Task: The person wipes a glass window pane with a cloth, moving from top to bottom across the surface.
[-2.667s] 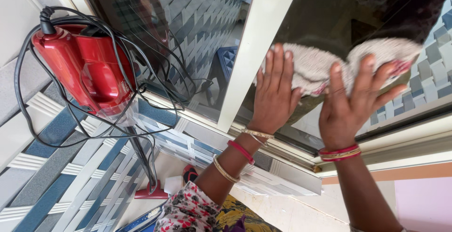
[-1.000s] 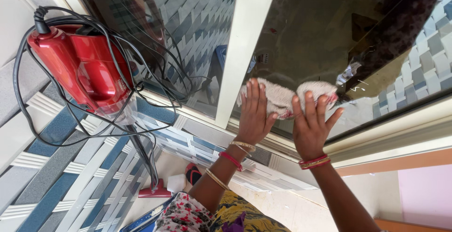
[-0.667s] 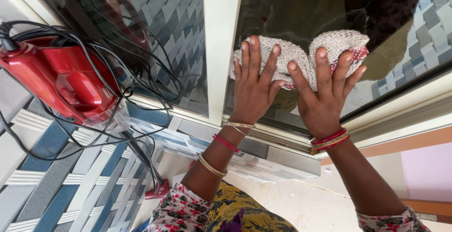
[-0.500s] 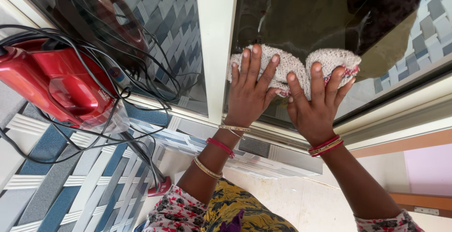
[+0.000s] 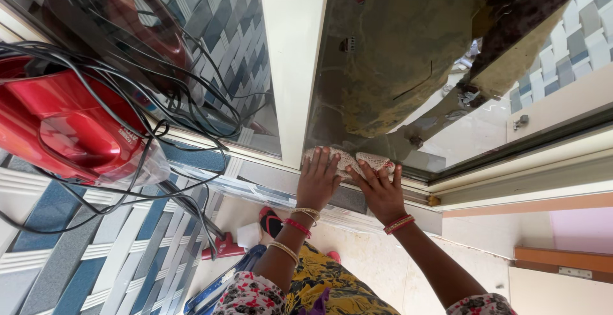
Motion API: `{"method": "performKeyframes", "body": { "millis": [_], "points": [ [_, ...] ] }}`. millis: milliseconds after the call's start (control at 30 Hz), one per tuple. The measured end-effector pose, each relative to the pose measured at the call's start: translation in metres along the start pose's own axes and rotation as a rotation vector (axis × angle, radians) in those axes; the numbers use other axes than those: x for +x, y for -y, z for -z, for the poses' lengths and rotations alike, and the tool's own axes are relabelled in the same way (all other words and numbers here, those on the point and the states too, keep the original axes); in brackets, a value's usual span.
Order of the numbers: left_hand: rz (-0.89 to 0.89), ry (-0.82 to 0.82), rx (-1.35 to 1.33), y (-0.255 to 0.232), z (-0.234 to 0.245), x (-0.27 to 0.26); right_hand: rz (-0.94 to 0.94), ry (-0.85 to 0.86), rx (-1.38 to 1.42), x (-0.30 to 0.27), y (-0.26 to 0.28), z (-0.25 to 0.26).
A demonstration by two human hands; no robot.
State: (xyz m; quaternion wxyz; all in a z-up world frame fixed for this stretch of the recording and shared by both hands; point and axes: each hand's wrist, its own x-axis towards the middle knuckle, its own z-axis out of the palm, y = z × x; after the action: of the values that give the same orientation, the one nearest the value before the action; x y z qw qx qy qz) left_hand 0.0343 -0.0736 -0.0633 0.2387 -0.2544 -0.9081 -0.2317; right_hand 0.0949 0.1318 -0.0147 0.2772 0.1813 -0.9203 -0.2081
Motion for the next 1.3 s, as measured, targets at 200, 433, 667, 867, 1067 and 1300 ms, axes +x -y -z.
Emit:
{"method": "performKeyframes", "body": {
  "millis": [200, 433, 667, 867, 1067, 1300],
  "points": [
    [0.047, 0.029, -0.019, -0.001, -0.01, -0.006, -0.021, -0.142, 0.082, 0.002, -0.001, -0.001],
    [0.082, -0.063, -0.061, -0.018, 0.002, 0.013, 0.016, -0.126, -0.042, 0.024, -0.024, 0.039],
    [0.05, -0.207, -0.077, -0.039, 0.081, 0.076, -0.061, -0.282, -0.039, 0.067, -0.065, 0.098],
    [-0.013, -0.325, -0.087, -0.071, 0.193, 0.153, -0.153, -0.43, 0.067, 0.113, -0.119, 0.165],
    [-0.066, -0.362, -0.063, -0.072, 0.212, 0.164, -0.122, -0.478, 0.095, 0.123, -0.127, 0.176],
    [-0.108, -0.297, -0.004, -0.034, 0.117, 0.112, -0.094, -0.474, 0.045, 0.079, -0.089, 0.095]
  ]
}}
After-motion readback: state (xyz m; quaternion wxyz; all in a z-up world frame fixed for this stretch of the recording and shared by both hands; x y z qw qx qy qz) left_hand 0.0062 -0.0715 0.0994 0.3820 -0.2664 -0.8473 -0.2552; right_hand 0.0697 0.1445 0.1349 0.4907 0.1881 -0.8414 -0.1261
